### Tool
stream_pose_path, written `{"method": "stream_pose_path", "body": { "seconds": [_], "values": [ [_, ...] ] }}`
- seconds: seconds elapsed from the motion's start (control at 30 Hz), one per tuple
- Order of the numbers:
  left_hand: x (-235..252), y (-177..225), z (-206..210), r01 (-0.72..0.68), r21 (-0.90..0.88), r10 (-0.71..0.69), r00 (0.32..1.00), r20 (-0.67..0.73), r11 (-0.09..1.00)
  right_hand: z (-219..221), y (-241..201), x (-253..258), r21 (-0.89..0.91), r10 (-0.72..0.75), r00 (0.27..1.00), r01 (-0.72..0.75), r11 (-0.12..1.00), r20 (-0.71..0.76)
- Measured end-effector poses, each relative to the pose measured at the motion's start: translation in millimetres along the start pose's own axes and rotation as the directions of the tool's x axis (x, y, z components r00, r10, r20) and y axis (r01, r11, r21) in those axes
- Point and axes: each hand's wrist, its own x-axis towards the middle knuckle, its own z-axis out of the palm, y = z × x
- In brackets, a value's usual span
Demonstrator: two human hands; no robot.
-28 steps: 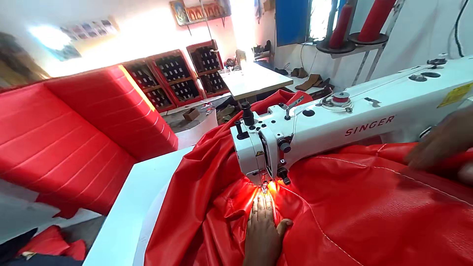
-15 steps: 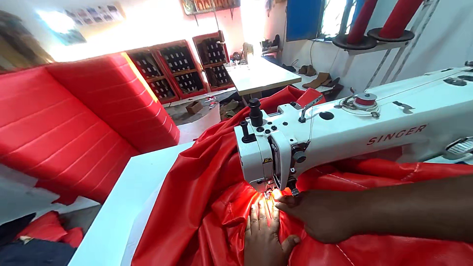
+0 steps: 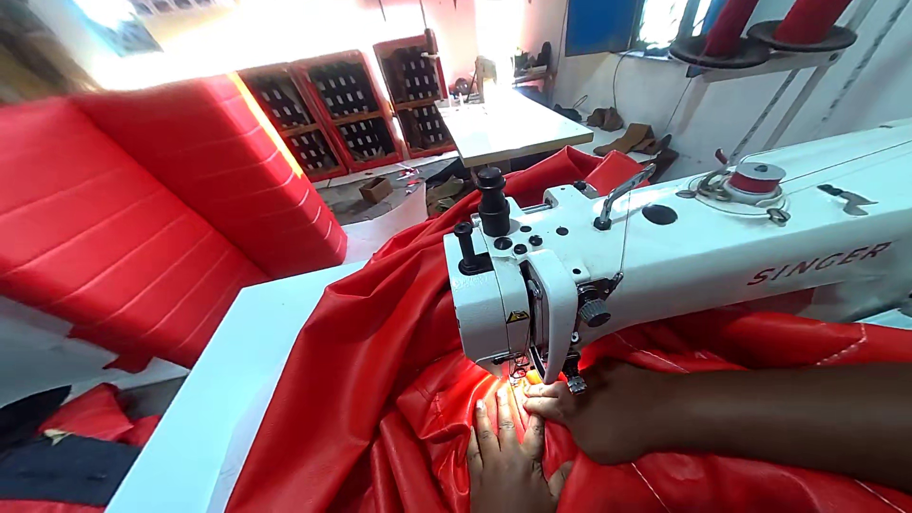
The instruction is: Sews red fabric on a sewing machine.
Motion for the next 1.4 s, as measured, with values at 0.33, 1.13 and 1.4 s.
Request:
{"method": "stream_pose_path", "body": {
  "seconds": [0.33,1.13,1.4],
  "values": [
    [10,-1,0,0.011,0.06,-0.013,1.0,0.024,0.998,-2,3,1,-0.035,0.058,0.998,-0.058,0.998,0.0],
    [-10,-49,-15,-0.155,-0.35,0.21,0.97,0.124,0.924,6,7,-4,-0.069,-0.223,0.969,0.217,0.974,-0.102],
    [-8,-58,-16,-0.186,-0.353,0.262,0.948,0.182,0.917,0,1,-6,-0.074,-0.065,0.998,0.064,0.995,-0.013]
  ]
}}
